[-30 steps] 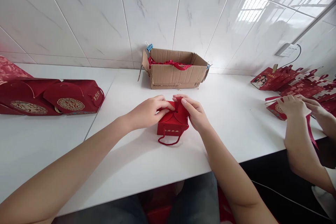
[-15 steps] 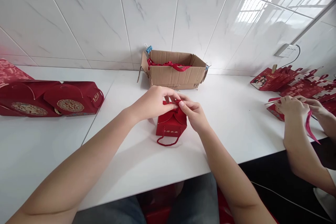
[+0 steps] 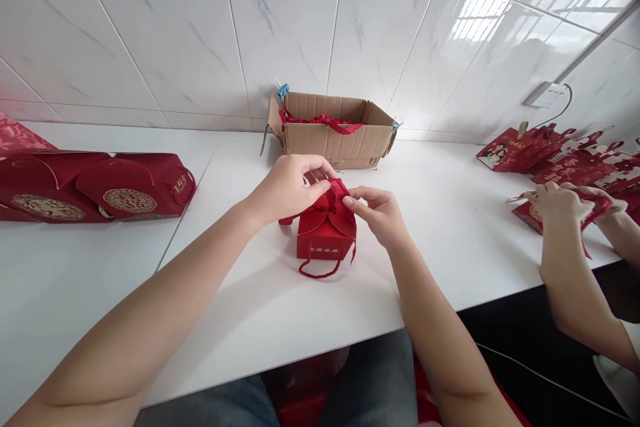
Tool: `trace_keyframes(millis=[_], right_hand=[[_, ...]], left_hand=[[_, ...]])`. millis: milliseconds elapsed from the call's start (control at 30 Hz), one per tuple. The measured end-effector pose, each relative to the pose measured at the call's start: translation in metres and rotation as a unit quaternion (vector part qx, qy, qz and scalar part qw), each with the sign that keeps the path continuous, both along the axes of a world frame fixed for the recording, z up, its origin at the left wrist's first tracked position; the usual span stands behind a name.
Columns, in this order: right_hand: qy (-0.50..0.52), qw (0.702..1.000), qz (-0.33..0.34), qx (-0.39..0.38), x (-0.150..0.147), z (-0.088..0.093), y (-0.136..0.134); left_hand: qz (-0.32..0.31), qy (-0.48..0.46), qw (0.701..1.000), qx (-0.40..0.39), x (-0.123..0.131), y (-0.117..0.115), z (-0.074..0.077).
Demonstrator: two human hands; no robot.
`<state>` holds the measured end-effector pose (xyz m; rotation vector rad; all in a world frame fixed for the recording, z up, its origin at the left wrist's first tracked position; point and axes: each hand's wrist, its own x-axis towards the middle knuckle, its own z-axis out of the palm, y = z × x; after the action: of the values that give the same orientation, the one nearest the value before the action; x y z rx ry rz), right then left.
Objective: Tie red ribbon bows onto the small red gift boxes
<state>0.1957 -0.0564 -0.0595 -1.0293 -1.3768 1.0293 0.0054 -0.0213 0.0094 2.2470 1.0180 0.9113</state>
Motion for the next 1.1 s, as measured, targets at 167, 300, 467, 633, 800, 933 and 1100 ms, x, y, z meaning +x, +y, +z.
trace_keyframes(millis=[167, 300, 467, 633, 800, 933, 1100], right_hand=[[0.005, 1.000, 0.011, -0.013, 0.001, 0.002, -0.002], [0.047, 0.997, 0.042, -0.042, 0.000, 0.006, -0.006], [-0.002, 0.999, -0.040, -0.026, -0.009, 0.004, -0.006], [-0.076, 0.995, -0.065, 0.025, -0.015, -0.001, -0.004], [-0.106, 0.989, -0.072, 0.078, -0.017, -0.003, -0.002], [-0.098, 0.991, -0.048, 0.071, -0.016, -0.002, -0.002], [-0.025, 0.998, 0.049, -0.002, -0.008, 0.000, -0.005]], left_hand=[[-0.003, -0.015, 1.000, -0.014, 0.000, 0.004, -0.006], [0.007, -0.003, 1.000, -0.019, 0.002, 0.003, -0.008], [0.008, -0.006, 1.000, -0.026, 0.004, 0.000, -0.007], [-0.005, -0.023, 0.999, -0.036, 0.006, 0.000, -0.007], [-0.018, 0.000, 0.999, -0.045, -0.001, 0.000, -0.004], [-0.042, 0.103, 0.986, -0.121, -0.009, 0.002, -0.003], [-0.044, 0.173, 0.975, -0.134, -0.009, 0.005, -0.008]])
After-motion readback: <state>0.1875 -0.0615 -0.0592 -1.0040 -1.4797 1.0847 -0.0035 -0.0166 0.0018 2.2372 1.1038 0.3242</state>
